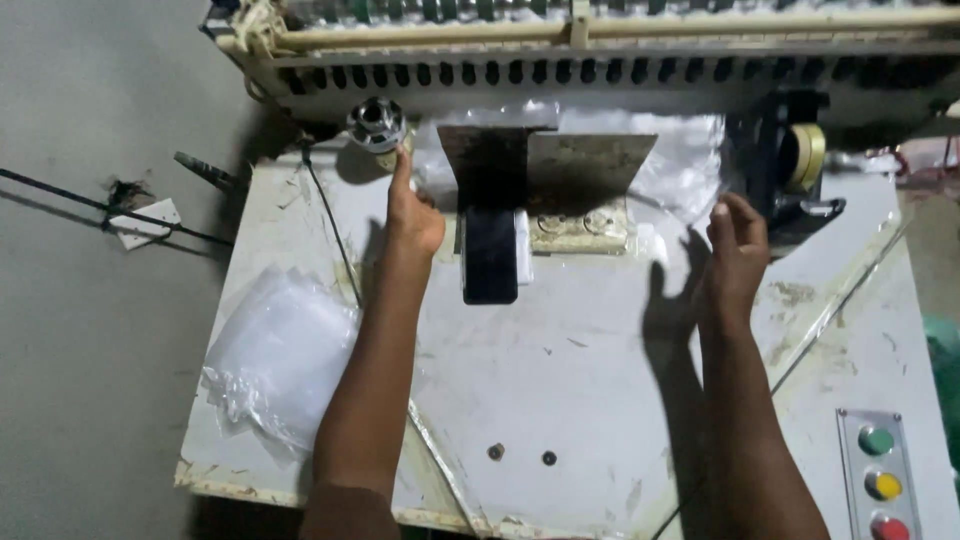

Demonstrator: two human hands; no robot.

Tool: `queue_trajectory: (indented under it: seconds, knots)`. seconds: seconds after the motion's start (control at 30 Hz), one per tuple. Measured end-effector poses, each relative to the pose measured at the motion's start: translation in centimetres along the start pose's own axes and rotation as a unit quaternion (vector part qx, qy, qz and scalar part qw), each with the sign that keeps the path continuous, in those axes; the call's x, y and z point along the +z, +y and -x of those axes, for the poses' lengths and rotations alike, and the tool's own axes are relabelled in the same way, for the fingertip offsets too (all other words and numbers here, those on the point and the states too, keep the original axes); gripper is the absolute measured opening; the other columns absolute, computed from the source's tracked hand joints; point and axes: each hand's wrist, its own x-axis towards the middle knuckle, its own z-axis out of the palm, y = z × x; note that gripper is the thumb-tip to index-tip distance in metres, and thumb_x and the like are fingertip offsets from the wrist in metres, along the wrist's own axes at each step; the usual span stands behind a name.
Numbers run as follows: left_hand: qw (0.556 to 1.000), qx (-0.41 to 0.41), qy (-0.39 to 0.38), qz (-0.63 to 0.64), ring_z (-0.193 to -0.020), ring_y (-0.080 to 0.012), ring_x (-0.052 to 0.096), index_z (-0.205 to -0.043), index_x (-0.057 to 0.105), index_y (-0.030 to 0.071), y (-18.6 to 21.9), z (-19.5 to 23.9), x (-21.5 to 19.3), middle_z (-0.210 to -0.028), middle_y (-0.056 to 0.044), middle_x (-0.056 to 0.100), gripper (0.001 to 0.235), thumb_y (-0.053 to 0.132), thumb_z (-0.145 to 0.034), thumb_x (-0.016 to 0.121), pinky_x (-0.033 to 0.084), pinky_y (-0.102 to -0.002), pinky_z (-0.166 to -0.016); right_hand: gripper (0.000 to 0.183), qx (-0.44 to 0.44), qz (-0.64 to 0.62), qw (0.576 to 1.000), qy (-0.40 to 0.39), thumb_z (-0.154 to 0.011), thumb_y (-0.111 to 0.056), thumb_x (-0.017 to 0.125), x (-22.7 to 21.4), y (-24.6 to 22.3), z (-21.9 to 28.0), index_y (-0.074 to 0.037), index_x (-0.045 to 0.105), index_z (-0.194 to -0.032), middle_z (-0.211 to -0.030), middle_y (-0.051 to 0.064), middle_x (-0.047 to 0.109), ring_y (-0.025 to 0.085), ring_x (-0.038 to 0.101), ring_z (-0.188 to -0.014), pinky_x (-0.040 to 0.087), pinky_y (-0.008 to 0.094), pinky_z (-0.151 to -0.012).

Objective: Folding and stacking clear plastic bags on a workbench in a factory setting.

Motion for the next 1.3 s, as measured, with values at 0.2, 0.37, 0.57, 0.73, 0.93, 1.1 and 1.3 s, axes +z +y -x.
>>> queue_trajectory:
  seconds: [0.2,0.37,0.57,0.73,0.93,1.1,1.3]
  knots:
    - [0.996,-0.022,-0.082,-0.013,-0.114,-0.0365,0.060,-0.146,0.049,0.005,-1.7,-15.7,-2.5,-0.135,-0.025,0.056,0.097,0.054,-0.075,0.093,0.044,-0.059,-0.106,0.083,0.065,0.184,0.979,-0.055,-0.108,-0.076,0.046,2.5,4.2,-7.4,-0.002,0.047,-0.146,-0.146,0.030,0.046,0.050,0.036,-0.141,0.030,0.058,-0.117]
    - [0.961,0.008,-0.086,-0.264,-0.123,-0.0432,0.064,-0.135,0.064,0.008,-0.2,-19.9,1.7,-0.128,-0.023,0.067,0.072,0.034,-0.076,0.096,0.030,-0.078,-0.104,0.125,0.138,0.480,0.865,-0.052,-0.070,-0.080,0.080,8.5,8.8,-16.6,0.000,0.035,-0.154,-0.155,0.028,0.043,0.044,0.034,-0.148,0.027,0.055,-0.123]
    - [0.866,0.016,-0.016,-0.499,-0.130,-0.0334,0.062,-0.133,0.064,0.003,-0.7,-15.2,2.6,-0.131,-0.020,0.066,0.061,0.030,-0.081,0.082,0.042,-0.051,-0.109,0.016,-0.190,0.576,0.771,-0.193,-0.083,-0.015,0.081,9.1,13.4,-15.1,0.001,0.079,-0.079,-0.067,0.023,0.072,0.044,0.075,-0.073,0.061,0.050,-0.068]
    - [0.779,0.102,0.088,-0.613,-0.115,-0.0205,0.068,-0.117,0.071,0.016,-3.5,-20.9,-4.2,-0.118,-0.004,0.072,0.048,0.042,-0.078,0.079,0.056,-0.035,-0.093,0.025,-0.060,0.567,0.812,-0.130,-0.095,-0.029,0.072,9.3,10.7,-13.1,-0.011,0.077,-0.113,-0.085,0.026,0.075,0.046,0.074,-0.089,0.059,0.056,-0.079]
    - [0.826,0.267,0.153,-0.472,-0.120,-0.0377,0.064,-0.116,0.067,-0.002,-3.6,-12.1,-5.4,-0.118,-0.025,0.069,0.057,0.031,-0.076,0.090,0.051,-0.049,-0.100,0.039,0.029,0.502,0.863,-0.050,-0.095,-0.039,0.067,7.3,4.9,-10.0,-0.006,0.075,-0.114,-0.098,0.027,0.075,0.047,0.071,-0.102,0.053,0.058,-0.088]
    - [0.795,0.352,0.233,-0.436,-0.111,-0.0393,0.070,-0.110,0.072,-0.001,3.6,2.3,-7.5,-0.106,-0.024,0.074,0.043,0.025,-0.079,0.086,0.055,-0.048,-0.088,0.036,-0.057,0.461,0.885,-0.041,-0.105,-0.039,0.072,-2.3,-2.4,-1.3,-0.007,0.073,-0.119,-0.094,0.032,0.072,0.054,0.069,-0.097,0.055,0.064,-0.083]
    - [0.896,0.199,0.170,-0.359,-0.119,-0.0221,0.071,-0.130,0.061,0.006,8.7,23.4,-3.0,-0.128,-0.007,0.073,0.064,0.029,-0.075,0.084,0.057,-0.031,-0.103,0.062,0.115,0.448,0.884,-0.066,-0.104,-0.057,0.052,-10.8,-7.0,9.6,-0.005,0.069,-0.133,-0.113,0.024,0.072,0.046,0.065,-0.100,0.048,0.055,-0.078]
